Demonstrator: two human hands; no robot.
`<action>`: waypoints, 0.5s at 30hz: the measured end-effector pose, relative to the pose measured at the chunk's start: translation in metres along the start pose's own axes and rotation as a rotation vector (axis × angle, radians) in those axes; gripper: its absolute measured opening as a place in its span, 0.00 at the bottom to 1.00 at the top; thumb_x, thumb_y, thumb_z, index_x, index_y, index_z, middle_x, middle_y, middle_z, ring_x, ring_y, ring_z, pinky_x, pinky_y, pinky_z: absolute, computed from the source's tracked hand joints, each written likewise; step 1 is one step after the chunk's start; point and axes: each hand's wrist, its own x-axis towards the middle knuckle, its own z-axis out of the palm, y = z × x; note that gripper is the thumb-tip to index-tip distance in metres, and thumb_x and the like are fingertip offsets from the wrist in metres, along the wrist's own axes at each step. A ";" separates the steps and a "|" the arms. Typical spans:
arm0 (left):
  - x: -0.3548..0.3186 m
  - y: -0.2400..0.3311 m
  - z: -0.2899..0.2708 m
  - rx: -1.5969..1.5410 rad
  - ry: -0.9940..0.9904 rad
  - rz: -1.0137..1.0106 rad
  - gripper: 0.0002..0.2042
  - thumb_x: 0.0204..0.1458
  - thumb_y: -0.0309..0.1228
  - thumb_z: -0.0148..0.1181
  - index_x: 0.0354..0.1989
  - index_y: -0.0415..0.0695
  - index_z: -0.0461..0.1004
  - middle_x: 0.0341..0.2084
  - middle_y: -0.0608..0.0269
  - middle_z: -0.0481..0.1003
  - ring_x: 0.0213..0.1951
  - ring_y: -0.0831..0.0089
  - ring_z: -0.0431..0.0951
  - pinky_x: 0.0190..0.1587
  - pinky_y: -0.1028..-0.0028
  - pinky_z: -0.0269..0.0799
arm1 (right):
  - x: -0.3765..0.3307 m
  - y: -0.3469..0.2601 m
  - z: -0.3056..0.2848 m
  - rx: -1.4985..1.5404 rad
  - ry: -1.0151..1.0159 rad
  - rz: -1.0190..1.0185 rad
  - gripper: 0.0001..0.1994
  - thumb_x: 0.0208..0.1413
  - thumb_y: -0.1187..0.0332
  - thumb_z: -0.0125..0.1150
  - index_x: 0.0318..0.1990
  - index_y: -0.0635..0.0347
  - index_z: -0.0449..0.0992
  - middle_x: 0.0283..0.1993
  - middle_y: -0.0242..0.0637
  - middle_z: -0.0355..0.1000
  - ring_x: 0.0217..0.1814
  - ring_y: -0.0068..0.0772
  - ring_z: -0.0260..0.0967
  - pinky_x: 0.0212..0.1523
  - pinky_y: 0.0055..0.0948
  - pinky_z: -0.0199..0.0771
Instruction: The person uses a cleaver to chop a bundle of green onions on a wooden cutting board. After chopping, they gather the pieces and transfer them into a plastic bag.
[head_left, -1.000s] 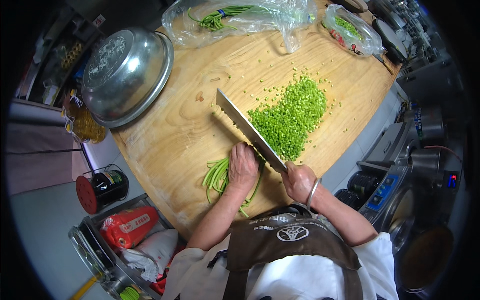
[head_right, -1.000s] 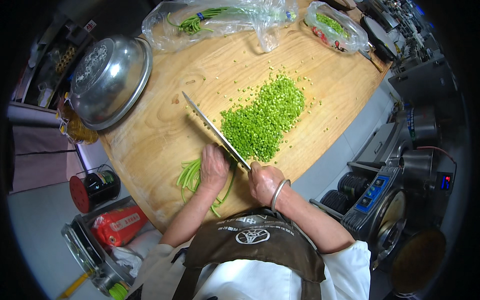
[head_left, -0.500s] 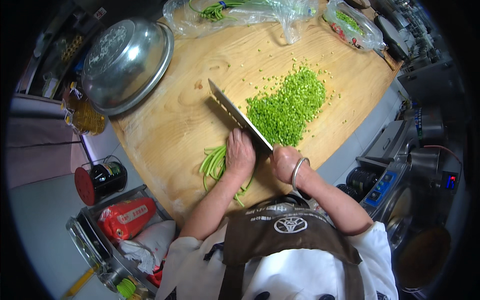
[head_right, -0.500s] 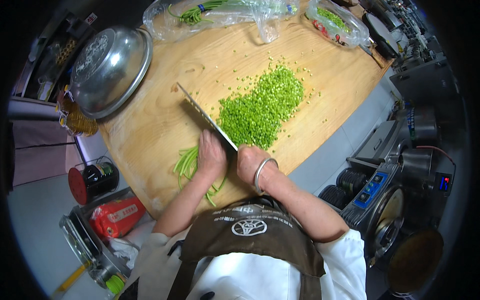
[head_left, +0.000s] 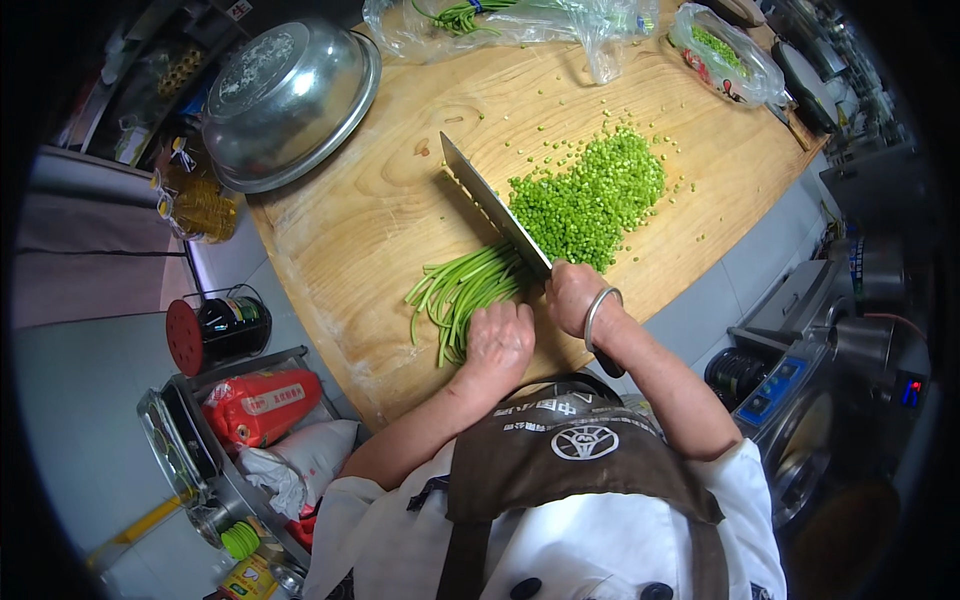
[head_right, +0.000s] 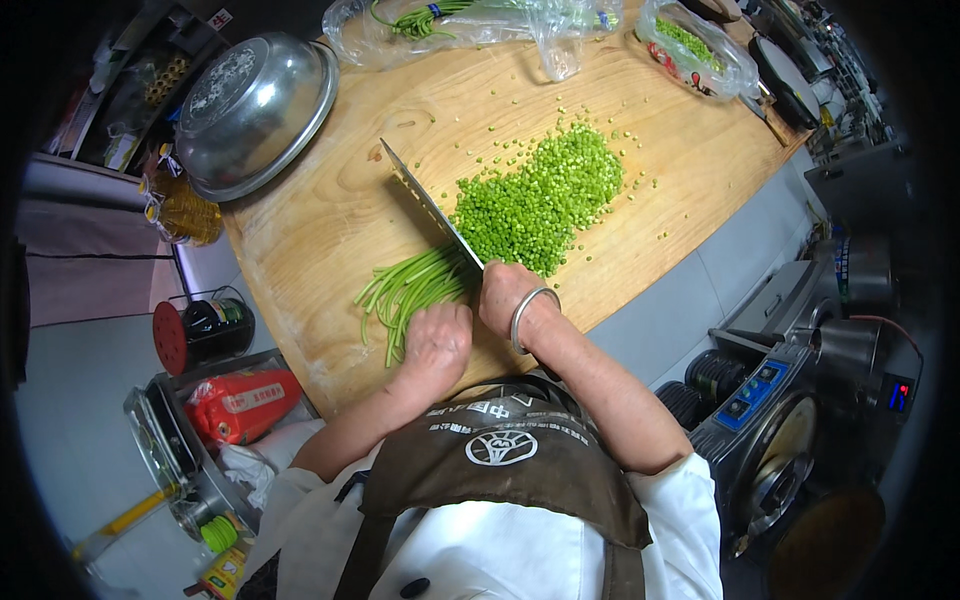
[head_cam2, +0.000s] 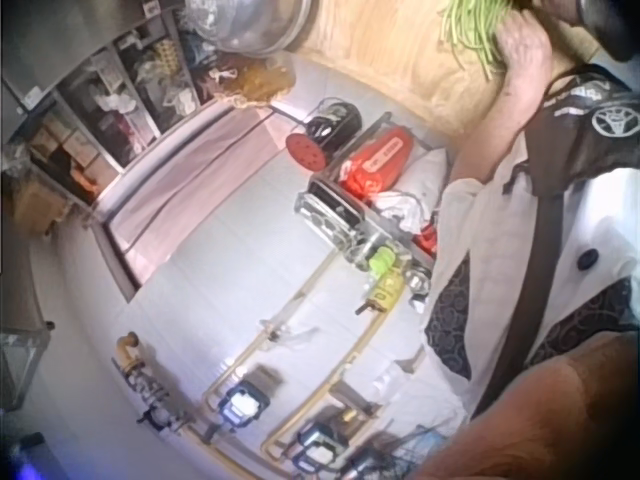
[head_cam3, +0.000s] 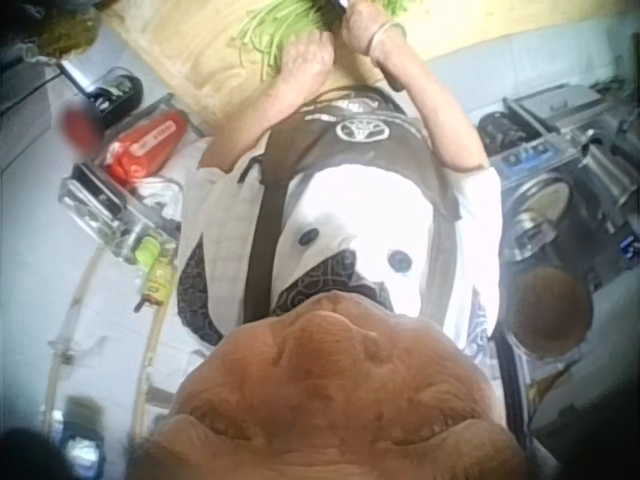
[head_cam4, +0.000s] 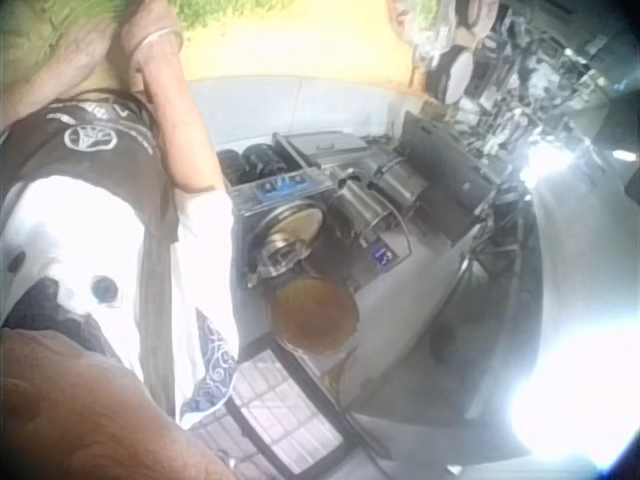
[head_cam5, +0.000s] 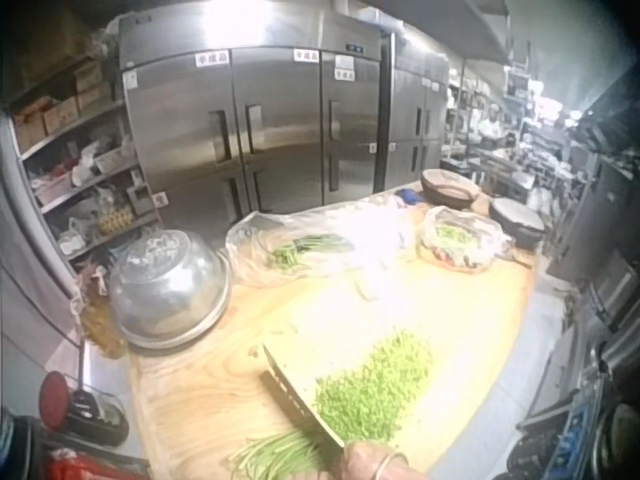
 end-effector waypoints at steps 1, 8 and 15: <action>-0.003 0.005 0.002 0.027 0.008 0.011 0.03 0.44 0.27 0.50 0.23 0.43 0.68 0.19 0.58 0.67 0.26 0.64 0.69 0.29 0.67 0.62 | -0.001 0.000 -0.001 0.003 -0.004 -0.008 0.08 0.45 0.72 0.51 0.30 0.68 0.71 0.31 0.55 0.72 0.36 0.54 0.71 0.38 0.42 0.72; -0.008 0.000 0.006 -0.051 -0.059 -0.050 0.04 0.42 0.23 0.51 0.28 0.39 0.66 0.22 0.54 0.67 0.27 0.59 0.69 0.29 0.63 0.64 | -0.001 -0.001 0.001 0.002 0.000 -0.011 0.08 0.46 0.72 0.49 0.31 0.69 0.71 0.31 0.57 0.71 0.36 0.55 0.71 0.38 0.43 0.72; -0.005 -0.018 -0.023 -0.520 0.060 -0.280 0.09 0.44 0.21 0.48 0.36 0.38 0.68 0.31 0.50 0.70 0.33 0.55 0.73 0.36 0.63 0.69 | 0.000 0.000 0.002 -0.001 0.008 -0.007 0.08 0.46 0.73 0.49 0.30 0.69 0.70 0.29 0.58 0.71 0.34 0.55 0.71 0.37 0.43 0.71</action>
